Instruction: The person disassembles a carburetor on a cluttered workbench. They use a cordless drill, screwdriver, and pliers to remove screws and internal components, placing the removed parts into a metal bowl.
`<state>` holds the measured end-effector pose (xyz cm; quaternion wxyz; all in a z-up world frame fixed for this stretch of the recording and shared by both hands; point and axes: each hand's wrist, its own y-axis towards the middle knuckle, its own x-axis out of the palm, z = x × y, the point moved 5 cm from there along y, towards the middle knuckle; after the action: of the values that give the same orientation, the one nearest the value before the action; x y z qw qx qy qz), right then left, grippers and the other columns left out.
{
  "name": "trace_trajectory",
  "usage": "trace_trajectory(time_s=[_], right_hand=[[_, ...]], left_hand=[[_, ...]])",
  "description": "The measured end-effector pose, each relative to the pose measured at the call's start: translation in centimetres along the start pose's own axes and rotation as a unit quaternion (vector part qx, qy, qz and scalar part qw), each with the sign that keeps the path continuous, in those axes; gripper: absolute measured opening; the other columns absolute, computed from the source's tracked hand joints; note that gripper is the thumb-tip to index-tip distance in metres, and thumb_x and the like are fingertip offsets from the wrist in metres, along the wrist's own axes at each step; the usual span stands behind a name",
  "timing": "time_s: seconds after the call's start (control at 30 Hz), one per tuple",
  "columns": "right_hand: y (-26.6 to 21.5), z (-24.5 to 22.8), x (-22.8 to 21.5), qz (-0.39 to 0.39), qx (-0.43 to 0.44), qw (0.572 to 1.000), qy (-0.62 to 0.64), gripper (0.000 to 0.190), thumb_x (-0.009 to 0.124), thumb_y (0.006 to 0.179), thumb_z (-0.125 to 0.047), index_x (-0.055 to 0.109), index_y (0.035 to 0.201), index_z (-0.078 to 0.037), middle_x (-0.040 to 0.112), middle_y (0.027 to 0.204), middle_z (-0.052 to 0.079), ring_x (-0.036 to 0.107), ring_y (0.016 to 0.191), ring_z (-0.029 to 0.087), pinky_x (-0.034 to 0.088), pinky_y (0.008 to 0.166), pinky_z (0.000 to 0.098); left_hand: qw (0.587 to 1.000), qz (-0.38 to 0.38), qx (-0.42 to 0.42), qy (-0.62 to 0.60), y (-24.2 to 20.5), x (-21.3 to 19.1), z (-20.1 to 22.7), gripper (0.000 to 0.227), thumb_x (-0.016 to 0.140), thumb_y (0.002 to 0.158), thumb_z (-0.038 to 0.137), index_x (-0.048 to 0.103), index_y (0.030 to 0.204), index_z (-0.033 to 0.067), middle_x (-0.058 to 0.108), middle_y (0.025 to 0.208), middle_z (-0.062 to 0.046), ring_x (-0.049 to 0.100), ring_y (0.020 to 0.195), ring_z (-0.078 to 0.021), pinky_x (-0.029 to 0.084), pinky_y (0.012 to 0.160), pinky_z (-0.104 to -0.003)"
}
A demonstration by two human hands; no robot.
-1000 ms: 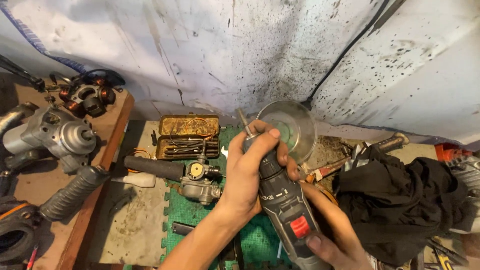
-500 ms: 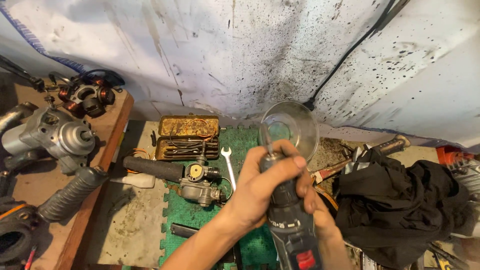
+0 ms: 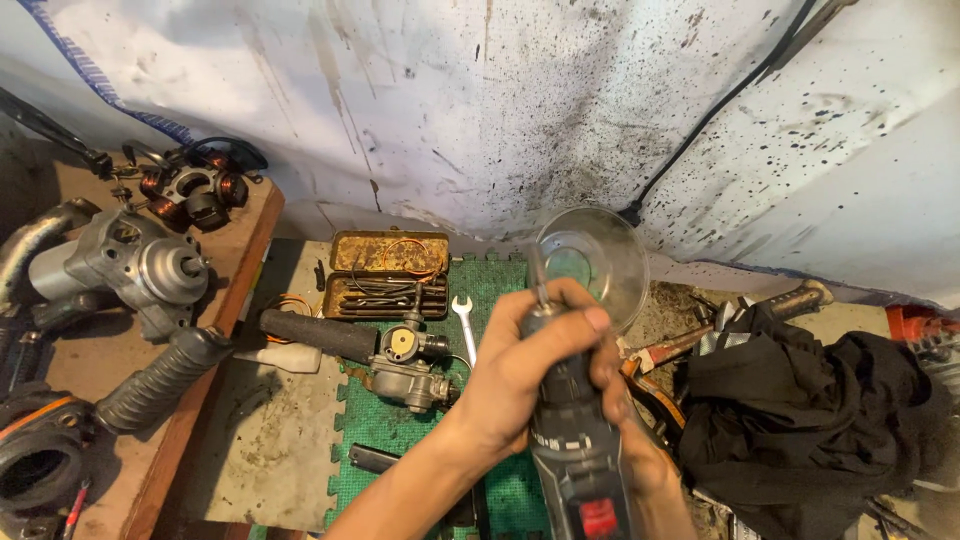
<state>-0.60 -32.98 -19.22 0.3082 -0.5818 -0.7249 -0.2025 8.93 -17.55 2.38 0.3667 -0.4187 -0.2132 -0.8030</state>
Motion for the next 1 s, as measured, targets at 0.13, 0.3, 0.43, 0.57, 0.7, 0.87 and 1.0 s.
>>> trace_trajectory(time_s=[0.13,0.3,0.43,0.57,0.7,0.87,1.0], right_hand=[[-0.6,-0.1,-0.1,-0.026,0.004,1.000,-0.001,0.097,0.090,0.073,-0.040,0.045,0.151,-0.002,0.053,0.136,0.024,0.061,0.113,0.028,0.054,0.088,0.0370],[-0.8,1.5,-1.4,-0.109,-0.002,0.982,-0.155,0.098,0.085,0.077,-0.053,0.039,0.151,-0.008,0.050,0.139,0.015,0.057,0.120,0.023,0.053,0.095,0.0351],[3.6,1.4,2.5,-0.020,-0.036,0.923,-0.383,0.078,0.082,0.079,-0.053,0.051,0.136,-0.009,0.061,0.118,0.012,0.062,0.103,0.023,0.056,0.084,0.0363],[7.6,-0.7,7.1,0.069,-0.092,0.802,-0.586,0.061,0.079,0.081,-0.054,0.062,0.121,-0.010,0.071,0.098,0.009,0.067,0.086,0.023,0.059,0.074,0.0374],[6.6,-1.6,10.5,0.074,-0.187,0.576,-0.792,0.045,0.080,0.086,-0.048,0.065,0.113,-0.016,0.072,0.093,0.003,0.069,0.086,0.022,0.057,0.077,0.0412],[4.2,-1.1,10.9,0.249,0.073,0.756,-0.601,0.059,0.089,0.076,-0.039,0.062,0.123,-0.017,0.071,0.096,0.001,0.071,0.085,0.021,0.061,0.074,0.0367],[2.4,-0.1,10.1,0.224,-0.122,0.816,-0.519,0.071,0.087,0.075,-0.026,0.049,0.132,-0.009,0.064,0.113,0.004,0.064,0.101,0.022,0.056,0.083,0.0359]], left_hand=[[0.999,0.033,-0.002,-0.019,0.1,-0.1,0.5,0.013,0.063,0.100,0.009,0.054,0.097,0.0007,0.059,0.075,-0.013,0.065,0.062,-0.0259,0.055,0.059,-0.040],[0.996,0.084,0.025,-0.013,1.0,-1.2,1.4,0.019,0.071,0.090,0.012,0.055,0.099,0.0053,0.060,0.074,-0.012,0.066,0.059,-0.0262,0.061,0.060,-0.046],[0.998,0.063,-0.008,0.009,3.7,-3.9,2.7,0.023,0.071,0.082,0.017,0.059,0.098,0.0049,0.070,0.083,-0.012,0.067,0.056,-0.0248,0.060,0.056,-0.045],[0.992,0.111,-0.036,-0.039,5.5,-8.2,3.2,0.025,0.075,0.087,0.024,0.060,0.092,0.0043,0.067,0.080,-0.011,0.067,0.059,-0.0236,0.060,0.060,-0.043],[0.981,0.182,-0.032,-0.059,5.3,-9.8,3.5,0.025,0.076,0.088,0.026,0.059,0.087,0.0081,0.063,0.076,-0.006,0.066,0.061,-0.0222,0.060,0.061,-0.042],[0.987,0.116,-0.043,-0.102,3.7,-7.0,3.1,0.027,0.074,0.086,0.028,0.061,0.089,0.0045,0.064,0.078,-0.009,0.068,0.063,-0.0246,0.061,0.065,-0.045],[0.991,0.046,-0.060,-0.111,2.6,-5.8,0.8,0.024,0.071,0.090,0.023,0.061,0.095,0.0019,0.065,0.085,-0.014,0.069,0.068,-0.0262,0.060,0.071,-0.049]])
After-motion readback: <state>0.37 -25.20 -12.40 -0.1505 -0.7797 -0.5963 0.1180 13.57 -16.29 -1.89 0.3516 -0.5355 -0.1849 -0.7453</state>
